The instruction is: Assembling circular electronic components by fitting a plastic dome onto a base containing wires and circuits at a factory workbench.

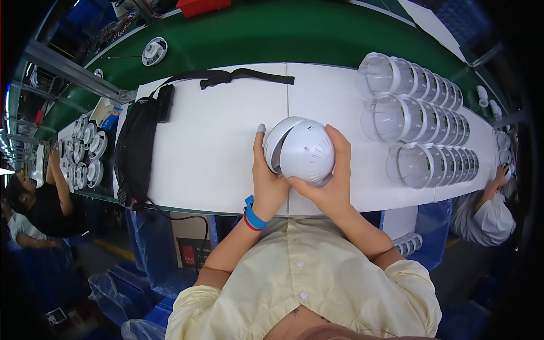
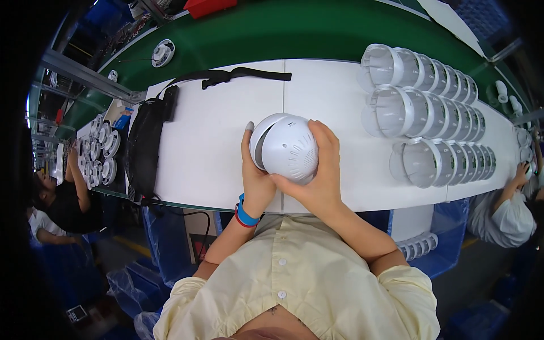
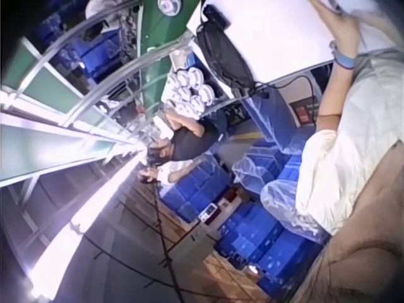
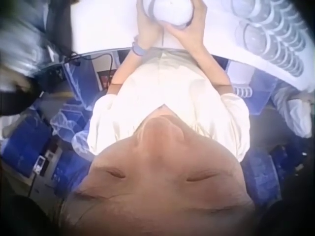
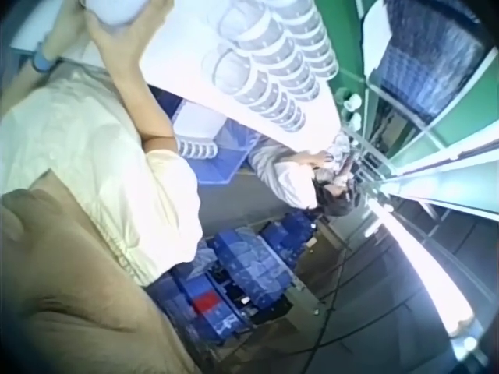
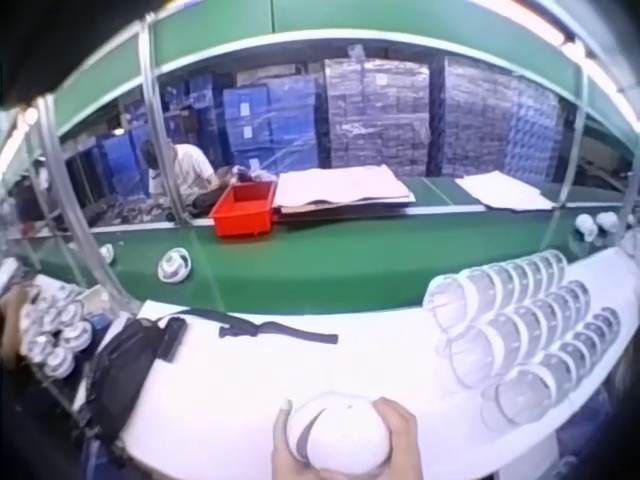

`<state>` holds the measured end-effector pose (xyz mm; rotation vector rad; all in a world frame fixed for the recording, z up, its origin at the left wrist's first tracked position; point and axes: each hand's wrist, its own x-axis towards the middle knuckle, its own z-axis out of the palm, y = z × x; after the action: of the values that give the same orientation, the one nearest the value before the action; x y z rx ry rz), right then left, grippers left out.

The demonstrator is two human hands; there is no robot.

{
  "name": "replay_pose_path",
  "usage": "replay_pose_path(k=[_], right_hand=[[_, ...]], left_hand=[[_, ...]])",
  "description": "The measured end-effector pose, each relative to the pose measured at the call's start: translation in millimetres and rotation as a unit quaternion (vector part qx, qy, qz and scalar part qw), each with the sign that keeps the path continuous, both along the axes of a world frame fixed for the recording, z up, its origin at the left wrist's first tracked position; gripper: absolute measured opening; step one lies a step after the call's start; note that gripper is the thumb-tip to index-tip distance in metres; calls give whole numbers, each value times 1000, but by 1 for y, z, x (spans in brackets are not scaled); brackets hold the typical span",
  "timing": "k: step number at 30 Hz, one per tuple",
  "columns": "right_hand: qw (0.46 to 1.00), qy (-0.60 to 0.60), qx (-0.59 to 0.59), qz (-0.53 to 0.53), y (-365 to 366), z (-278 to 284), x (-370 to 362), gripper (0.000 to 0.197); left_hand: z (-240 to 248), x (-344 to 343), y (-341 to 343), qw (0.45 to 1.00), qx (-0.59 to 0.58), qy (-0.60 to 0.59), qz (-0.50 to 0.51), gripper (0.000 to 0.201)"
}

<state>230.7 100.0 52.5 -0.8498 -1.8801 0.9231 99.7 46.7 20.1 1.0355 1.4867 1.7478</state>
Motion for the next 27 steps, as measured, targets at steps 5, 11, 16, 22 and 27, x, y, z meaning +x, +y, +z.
replay_pose_path(k=[5, 11, 16, 22, 27], right_hand=[[1000, 8, 11, 18, 8, -5, 3, 101], [994, 57, 44, 79, 1, -32, -5, 99], [988, 81, 122, 50, 5, -42, -19, 96], [976, 102, -122, 147, 21, -8, -25, 84], [984, 66, -85, 144, 22, 11, -25, 83]], left_hand=[[3, -8, -4, 981, -8, -111, -159, 99], [18, -9, -3, 919, 90, -342, -173, 71], [26, -3, 0, 936, 39, -329, -122, 72], [42, -12, 3, 940, -6, -335, -69, 72], [42, -9, 1, 946, 27, -315, -67, 75]])
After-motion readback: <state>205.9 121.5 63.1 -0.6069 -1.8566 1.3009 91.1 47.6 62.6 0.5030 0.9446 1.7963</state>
